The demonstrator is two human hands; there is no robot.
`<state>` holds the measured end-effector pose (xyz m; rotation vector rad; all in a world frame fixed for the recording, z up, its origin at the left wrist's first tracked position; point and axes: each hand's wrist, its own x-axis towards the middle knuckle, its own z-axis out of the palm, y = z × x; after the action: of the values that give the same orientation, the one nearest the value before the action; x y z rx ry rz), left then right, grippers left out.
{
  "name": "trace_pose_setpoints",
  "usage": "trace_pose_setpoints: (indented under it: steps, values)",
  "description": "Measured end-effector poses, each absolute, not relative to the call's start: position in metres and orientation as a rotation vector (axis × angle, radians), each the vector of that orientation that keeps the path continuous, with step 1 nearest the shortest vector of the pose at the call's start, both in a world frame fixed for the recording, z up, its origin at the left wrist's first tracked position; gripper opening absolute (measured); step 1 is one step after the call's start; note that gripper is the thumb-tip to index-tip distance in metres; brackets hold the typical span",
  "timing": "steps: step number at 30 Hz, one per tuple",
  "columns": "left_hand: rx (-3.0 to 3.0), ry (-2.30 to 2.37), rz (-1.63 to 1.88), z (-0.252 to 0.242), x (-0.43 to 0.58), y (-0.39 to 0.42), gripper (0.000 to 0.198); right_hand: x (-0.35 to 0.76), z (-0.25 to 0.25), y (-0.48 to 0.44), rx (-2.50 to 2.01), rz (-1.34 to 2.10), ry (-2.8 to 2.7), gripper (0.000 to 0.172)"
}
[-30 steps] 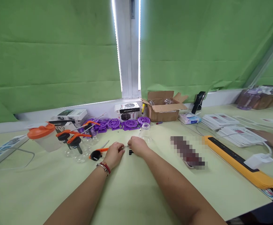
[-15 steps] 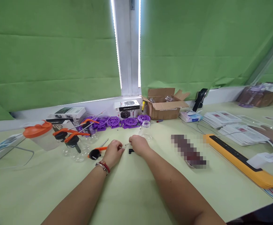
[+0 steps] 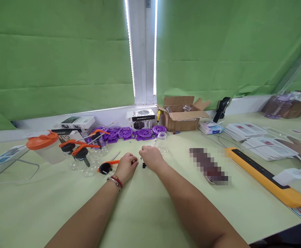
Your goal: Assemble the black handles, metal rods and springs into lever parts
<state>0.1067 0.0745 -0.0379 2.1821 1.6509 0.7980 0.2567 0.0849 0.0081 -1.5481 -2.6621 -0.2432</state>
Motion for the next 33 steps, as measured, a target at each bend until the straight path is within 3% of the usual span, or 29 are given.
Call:
trace_pose_setpoints:
  steps: [14,23,28,33]
  values:
    - [2.184,1.645,0.802,-0.035,0.106,0.073,0.011,0.261,-0.002,0.090,-1.517,-0.184,-2.633,0.029]
    - [2.176,1.633,0.800,-0.031,0.107,0.072,0.013,0.268,-0.018,0.098,-1.558,0.199,-2.391,0.025]
    - [2.170,1.607,0.862,-0.035,0.105,0.074,0.011,0.269,-0.029,0.102,-1.507,0.584,-2.135,0.021]
    - [2.137,1.587,0.992,-0.039,0.104,0.078,0.015,0.269,-0.033,0.103,-1.488,0.672,-2.070,0.018]
